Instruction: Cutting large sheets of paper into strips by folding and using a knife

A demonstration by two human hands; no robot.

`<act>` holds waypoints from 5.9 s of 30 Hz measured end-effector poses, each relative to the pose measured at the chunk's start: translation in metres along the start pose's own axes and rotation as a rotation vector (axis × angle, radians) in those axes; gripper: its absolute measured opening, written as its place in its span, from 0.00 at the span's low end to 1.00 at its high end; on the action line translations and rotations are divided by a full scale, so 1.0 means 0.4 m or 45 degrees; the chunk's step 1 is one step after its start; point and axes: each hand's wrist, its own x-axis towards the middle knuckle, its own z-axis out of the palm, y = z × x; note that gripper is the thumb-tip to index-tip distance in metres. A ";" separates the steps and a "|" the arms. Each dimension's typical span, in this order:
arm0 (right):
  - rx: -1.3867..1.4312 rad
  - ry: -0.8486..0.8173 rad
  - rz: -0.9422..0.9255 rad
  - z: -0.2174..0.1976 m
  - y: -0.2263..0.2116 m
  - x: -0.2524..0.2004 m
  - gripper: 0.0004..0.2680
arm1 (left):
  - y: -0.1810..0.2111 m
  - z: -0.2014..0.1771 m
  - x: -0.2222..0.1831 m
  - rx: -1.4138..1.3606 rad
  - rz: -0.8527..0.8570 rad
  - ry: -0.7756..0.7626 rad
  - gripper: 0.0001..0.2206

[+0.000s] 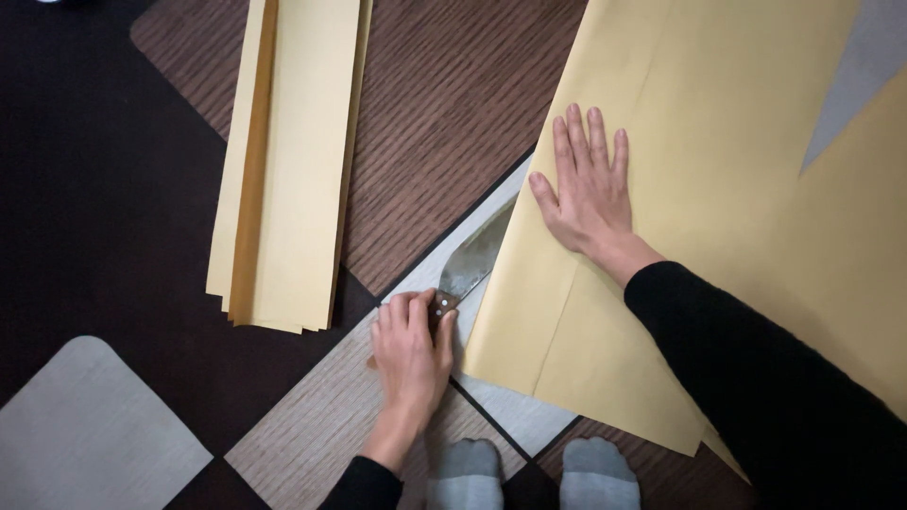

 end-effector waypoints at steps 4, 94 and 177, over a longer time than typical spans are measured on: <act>0.013 0.002 0.004 0.000 -0.002 0.003 0.33 | -0.007 0.011 0.014 -0.003 0.006 0.002 0.18; -0.046 -0.081 0.062 0.003 -0.018 -0.026 0.30 | 0.132 0.099 0.247 0.086 0.712 -0.050 0.20; -0.037 -0.036 0.097 -0.084 0.206 0.325 0.31 | 0.141 0.134 0.412 -0.031 0.048 -0.090 0.19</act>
